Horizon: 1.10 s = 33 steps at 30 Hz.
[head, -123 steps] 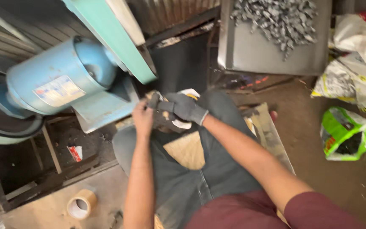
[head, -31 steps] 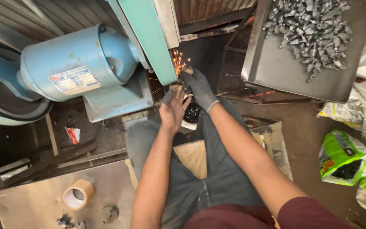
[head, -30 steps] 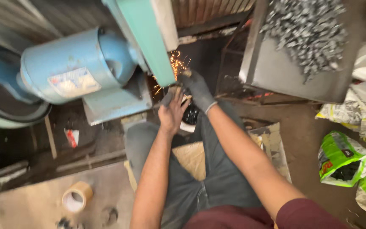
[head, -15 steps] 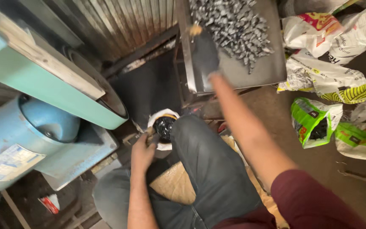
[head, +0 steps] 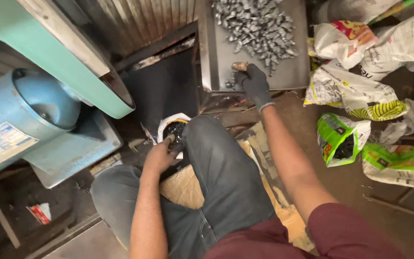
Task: The person sits on the floor in front of a bench grinder and grinds small metal pieces one at a time, holding each piece against the spinning wheel with sparks flying. Finished pieces are placed on a metal tray that holds a growing pile of ground parts.
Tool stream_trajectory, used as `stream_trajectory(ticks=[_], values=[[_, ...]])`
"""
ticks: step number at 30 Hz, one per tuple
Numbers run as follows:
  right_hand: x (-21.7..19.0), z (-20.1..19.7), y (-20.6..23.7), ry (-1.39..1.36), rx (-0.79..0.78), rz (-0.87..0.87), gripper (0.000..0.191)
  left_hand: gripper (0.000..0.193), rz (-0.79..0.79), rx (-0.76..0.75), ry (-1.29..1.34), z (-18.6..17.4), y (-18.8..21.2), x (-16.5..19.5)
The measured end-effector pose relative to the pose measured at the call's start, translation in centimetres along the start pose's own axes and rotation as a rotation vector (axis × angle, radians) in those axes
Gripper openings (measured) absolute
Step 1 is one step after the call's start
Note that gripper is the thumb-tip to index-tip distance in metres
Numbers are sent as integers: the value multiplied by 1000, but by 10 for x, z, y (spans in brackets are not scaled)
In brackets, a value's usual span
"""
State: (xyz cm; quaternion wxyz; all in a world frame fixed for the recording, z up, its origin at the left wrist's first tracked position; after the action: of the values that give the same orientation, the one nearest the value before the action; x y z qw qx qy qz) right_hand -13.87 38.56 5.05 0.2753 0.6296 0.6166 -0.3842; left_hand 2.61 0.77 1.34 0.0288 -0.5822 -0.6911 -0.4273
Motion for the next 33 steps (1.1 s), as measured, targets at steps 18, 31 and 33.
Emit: stream_trajectory(ticks=[18,31,33], values=[[-171,123,157,-966,-443,117,35,52,186,183,1489,-16,32,10],[-163,132,158,-96,-588,-399,42,70,344,392,1079,-30,55,3],[-172,129,146,-400,-523,-772,40,69,395,322,1155,-46,66,1]])
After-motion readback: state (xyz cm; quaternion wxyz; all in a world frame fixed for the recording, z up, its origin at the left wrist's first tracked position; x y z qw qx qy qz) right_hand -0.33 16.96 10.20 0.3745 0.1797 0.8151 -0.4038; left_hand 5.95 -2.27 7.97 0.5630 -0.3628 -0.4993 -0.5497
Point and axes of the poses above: each hand's wrist, its own y-axis away from the middle knuckle, its own z-axis out of the palm, x = y × z, the point moved 1 cm from there along -y, towards the middle knuckle, and after that the axes turned 8 degrees about -z, right-handed, at the moved point
